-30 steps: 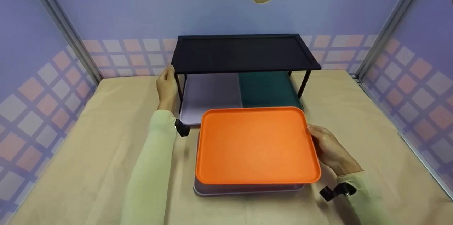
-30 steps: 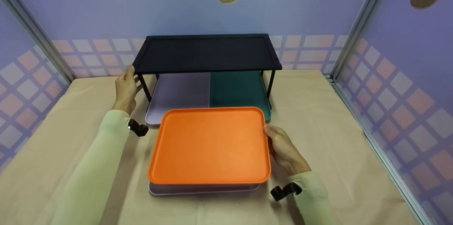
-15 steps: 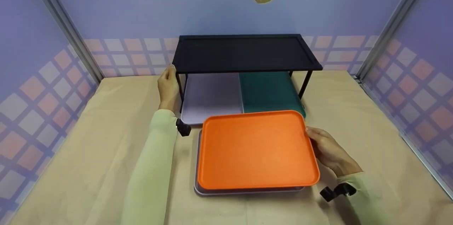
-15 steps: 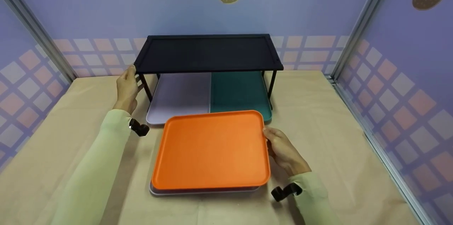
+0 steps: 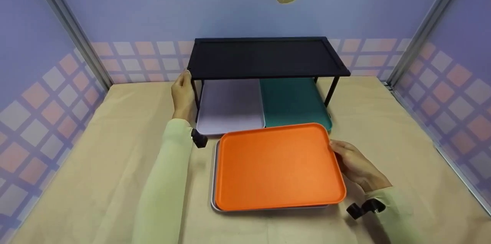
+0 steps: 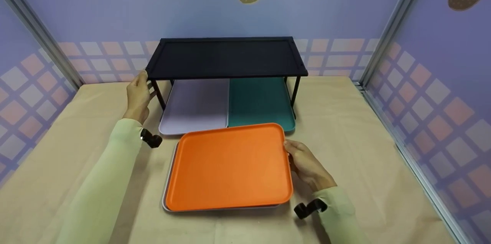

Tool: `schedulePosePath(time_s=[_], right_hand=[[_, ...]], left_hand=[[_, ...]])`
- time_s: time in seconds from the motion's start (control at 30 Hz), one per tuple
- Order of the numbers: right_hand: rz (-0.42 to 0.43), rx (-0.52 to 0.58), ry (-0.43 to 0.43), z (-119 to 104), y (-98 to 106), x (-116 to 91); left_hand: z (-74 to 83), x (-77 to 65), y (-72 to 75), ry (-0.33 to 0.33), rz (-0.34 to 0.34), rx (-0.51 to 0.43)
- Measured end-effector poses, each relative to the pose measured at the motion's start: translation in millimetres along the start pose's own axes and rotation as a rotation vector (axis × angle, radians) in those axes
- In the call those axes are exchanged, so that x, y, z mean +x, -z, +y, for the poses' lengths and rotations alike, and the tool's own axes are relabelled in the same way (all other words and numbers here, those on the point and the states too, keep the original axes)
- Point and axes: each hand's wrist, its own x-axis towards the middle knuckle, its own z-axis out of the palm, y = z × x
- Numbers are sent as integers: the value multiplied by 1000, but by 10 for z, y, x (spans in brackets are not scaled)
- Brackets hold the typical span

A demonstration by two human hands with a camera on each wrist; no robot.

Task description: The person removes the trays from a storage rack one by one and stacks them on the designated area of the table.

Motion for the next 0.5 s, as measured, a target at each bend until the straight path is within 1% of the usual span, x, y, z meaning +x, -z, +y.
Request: schedulePosePath(time_s=[0.17,0.27,0.4,0.5], right_hand=[[11,-27,-18,10,8,4],[6,-97,-24,14,8,8],[5,-197,-34,14,-2,19],[9,-257,-44,11,-8,24]], left_hand=[[3,-16,12,-5,-26,22],[7,-31,22,4,-38,32],[6,-36,28,13,-42,18],[0,-33,33,14,-42,33]])
